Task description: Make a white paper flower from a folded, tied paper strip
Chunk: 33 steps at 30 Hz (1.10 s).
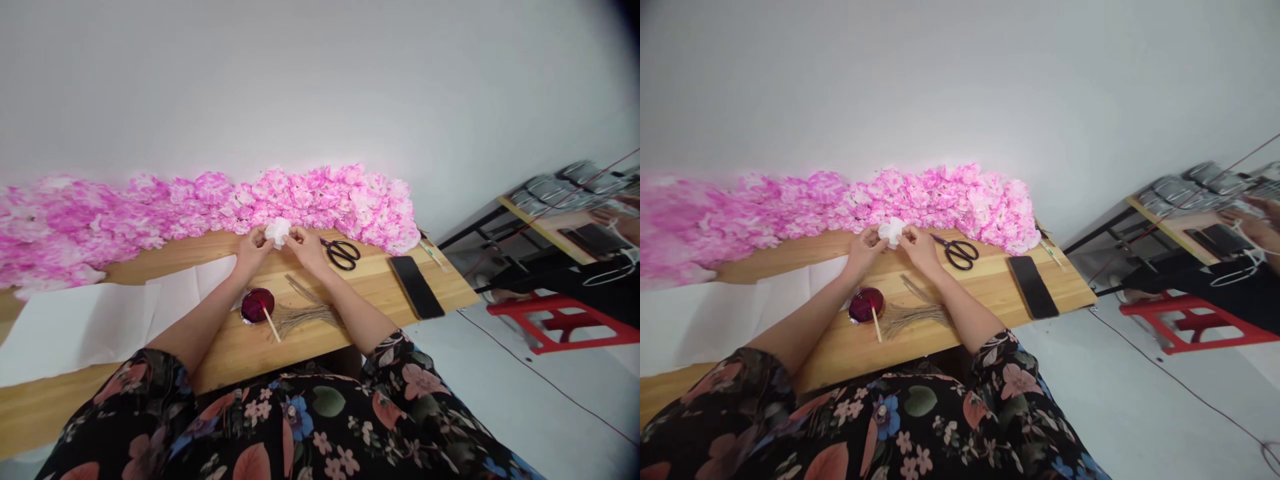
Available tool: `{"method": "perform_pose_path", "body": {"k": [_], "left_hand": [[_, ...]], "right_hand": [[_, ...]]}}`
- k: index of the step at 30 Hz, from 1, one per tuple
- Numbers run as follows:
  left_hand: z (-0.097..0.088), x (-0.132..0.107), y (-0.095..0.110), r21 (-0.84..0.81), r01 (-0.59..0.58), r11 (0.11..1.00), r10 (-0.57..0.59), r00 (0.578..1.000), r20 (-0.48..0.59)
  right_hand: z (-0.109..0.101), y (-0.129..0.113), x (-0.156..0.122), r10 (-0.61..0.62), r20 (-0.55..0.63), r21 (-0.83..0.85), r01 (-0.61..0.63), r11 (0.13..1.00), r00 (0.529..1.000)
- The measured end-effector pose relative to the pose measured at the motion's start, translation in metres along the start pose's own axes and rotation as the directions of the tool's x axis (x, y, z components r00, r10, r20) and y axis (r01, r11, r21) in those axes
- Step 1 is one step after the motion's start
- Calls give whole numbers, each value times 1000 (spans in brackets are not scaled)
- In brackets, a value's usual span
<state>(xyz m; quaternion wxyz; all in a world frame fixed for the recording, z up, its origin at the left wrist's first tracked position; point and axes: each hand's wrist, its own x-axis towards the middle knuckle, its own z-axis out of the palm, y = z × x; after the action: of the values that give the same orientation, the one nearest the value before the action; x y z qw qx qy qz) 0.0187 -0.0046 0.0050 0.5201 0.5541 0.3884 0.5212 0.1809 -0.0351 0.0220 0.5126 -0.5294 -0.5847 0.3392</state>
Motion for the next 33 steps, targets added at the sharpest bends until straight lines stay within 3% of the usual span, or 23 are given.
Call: {"method": "perform_pose_path", "body": {"k": [4, 7, 15, 23, 33], "left_hand": [[-2, 3, -3, -16, 1, 1000, -1, 1000, -22], [-3, 2, -2, -26, -4, 1000, 3, 1000, -17], [-1, 1, -5, 17, 14, 1000, -14, 999, 45], [-1, 5, -14, -27, -40, 999, 41, 998, 57], [-9, 6, -8, -54, -42, 998, 43, 999, 19]], "right_hand": [[-3, 6, 5, 107, 25, 177, -110, 978, 994], [-2, 8, 5, 119, 36, 217, -124, 968, 992], [1, 4, 1, 59, 40, 113, -63, 992, 997], [3, -5, -3, -12, 36, -122, 16, 992, 999], [-2, 5, 3, -9, 50, -96, 13, 995, 999]]}}
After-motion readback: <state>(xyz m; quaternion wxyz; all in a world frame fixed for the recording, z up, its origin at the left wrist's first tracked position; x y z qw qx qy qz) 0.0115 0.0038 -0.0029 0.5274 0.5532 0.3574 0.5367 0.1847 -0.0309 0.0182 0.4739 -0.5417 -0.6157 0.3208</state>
